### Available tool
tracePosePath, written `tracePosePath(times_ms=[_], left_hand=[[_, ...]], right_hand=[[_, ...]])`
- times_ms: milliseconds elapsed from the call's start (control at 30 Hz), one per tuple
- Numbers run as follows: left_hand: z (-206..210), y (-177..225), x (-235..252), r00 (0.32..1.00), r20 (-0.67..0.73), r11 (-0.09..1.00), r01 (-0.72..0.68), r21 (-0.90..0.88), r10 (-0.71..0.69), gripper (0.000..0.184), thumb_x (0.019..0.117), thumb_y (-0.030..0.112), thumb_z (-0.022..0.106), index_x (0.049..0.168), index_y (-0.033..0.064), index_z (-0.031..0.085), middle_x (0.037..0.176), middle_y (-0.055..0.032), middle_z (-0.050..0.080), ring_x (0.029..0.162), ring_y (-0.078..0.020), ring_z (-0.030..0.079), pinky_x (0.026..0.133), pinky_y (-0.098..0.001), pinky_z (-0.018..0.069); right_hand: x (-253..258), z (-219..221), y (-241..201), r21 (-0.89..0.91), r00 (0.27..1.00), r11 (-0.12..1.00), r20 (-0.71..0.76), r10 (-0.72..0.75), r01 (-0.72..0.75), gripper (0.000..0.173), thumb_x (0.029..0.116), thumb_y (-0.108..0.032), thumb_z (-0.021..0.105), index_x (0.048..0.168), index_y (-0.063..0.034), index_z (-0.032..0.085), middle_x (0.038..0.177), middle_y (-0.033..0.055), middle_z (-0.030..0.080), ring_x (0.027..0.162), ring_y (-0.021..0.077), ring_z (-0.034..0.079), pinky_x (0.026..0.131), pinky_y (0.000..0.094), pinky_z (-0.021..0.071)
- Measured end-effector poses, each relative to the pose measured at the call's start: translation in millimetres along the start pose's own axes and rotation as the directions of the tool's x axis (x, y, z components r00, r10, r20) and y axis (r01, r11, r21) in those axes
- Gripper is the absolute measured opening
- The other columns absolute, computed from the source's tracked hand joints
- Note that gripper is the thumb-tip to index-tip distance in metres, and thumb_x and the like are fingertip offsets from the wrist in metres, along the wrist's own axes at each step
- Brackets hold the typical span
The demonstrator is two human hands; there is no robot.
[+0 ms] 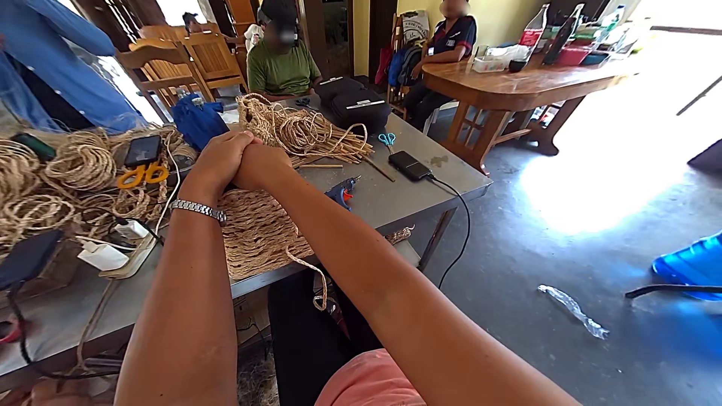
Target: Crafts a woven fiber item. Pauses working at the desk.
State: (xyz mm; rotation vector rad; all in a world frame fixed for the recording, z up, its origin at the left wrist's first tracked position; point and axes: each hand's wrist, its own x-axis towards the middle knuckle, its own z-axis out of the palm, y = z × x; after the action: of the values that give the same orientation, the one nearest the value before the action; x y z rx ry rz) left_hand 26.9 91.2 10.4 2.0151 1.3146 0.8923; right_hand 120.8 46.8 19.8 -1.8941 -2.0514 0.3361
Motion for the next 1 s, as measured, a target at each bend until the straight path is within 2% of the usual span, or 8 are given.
tracePosePath(times_ms=[167, 333, 667, 867, 1000], left_hand=[[-0.4, -0.5, -1.7, 1.0, 0.007, 1.0, -0.003, -0.008, 0.003, 0.047, 0.1102, 0.043, 0.033, 0.123, 0.0148, 0.069, 0.13, -0.0105, 0.064, 0.124, -0.0234, 0.058, 0.102, -0.057, 0.0418], [-0.4, -3.0, 0.7, 1.0, 0.007, 1.0, -0.014, 0.004, 0.014, 0.047, 0.1099, 0.044, 0.033, 0.121, 0.0152, 0.07, 0.129, -0.0108, 0.064, 0.124, -0.0252, 0.057, 0.102, -0.0593, 0.0408], [-0.8, -4.1, -0.1, 1.0, 0.004, 1.0, -0.004, 0.005, 0.004, 0.047, 0.1098, 0.044, 0.033, 0.121, 0.0159, 0.069, 0.131, -0.0087, 0.064, 0.125, -0.0219, 0.057, 0.103, -0.0562, 0.0415], [-0.8, -1.9, -1.5, 1.0, 0.002, 1.0, -0.004, -0.008, 0.004, 0.045, 0.11, 0.041, 0.035, 0.122, 0.0144, 0.069, 0.132, -0.0099, 0.063, 0.127, -0.0229, 0.055, 0.104, -0.0567, 0.0404], [-1.1, -2.7, 0.7, 1.0, 0.008, 1.0, -0.005, 0.02, 0.005, 0.047, 0.1103, 0.041, 0.033, 0.124, 0.0137, 0.069, 0.133, -0.0136, 0.062, 0.129, -0.0278, 0.055, 0.105, -0.0604, 0.0392]], right_hand=[[2.9, 2.7, -0.2, 0.015, 1.0, 1.0, -0.006, 0.018, -0.018, 0.042, 0.0943, -0.038, 0.067, 0.11, 0.0016, 0.069, 0.116, 0.0207, 0.068, 0.109, 0.0376, 0.066, 0.078, 0.0642, 0.0504], [1.7, 0.5, -1.0, 0.0, 1.0, 1.0, 0.012, 0.014, -0.014, 0.043, 0.0969, -0.039, 0.064, 0.11, 0.0014, 0.068, 0.113, 0.0196, 0.069, 0.105, 0.0363, 0.067, 0.075, 0.0627, 0.051], [2.1, 1.8, -1.2, 0.007, 1.0, 1.0, 0.0, 0.007, -0.007, 0.043, 0.0975, -0.042, 0.063, 0.108, -0.0004, 0.069, 0.113, 0.0181, 0.069, 0.107, 0.0346, 0.067, 0.078, 0.0618, 0.0509], [4.3, 3.4, -1.2, -0.008, 1.0, 1.0, -0.006, 0.009, -0.009, 0.044, 0.0973, -0.041, 0.063, 0.109, 0.0003, 0.069, 0.115, 0.0188, 0.069, 0.108, 0.0357, 0.067, 0.078, 0.0627, 0.0508], [2.8, 2.6, -0.8, -0.012, 1.0, 1.0, -0.01, -0.001, 0.001, 0.044, 0.0973, -0.041, 0.063, 0.11, 0.0012, 0.068, 0.114, 0.0193, 0.069, 0.106, 0.0357, 0.067, 0.077, 0.0627, 0.0506]])
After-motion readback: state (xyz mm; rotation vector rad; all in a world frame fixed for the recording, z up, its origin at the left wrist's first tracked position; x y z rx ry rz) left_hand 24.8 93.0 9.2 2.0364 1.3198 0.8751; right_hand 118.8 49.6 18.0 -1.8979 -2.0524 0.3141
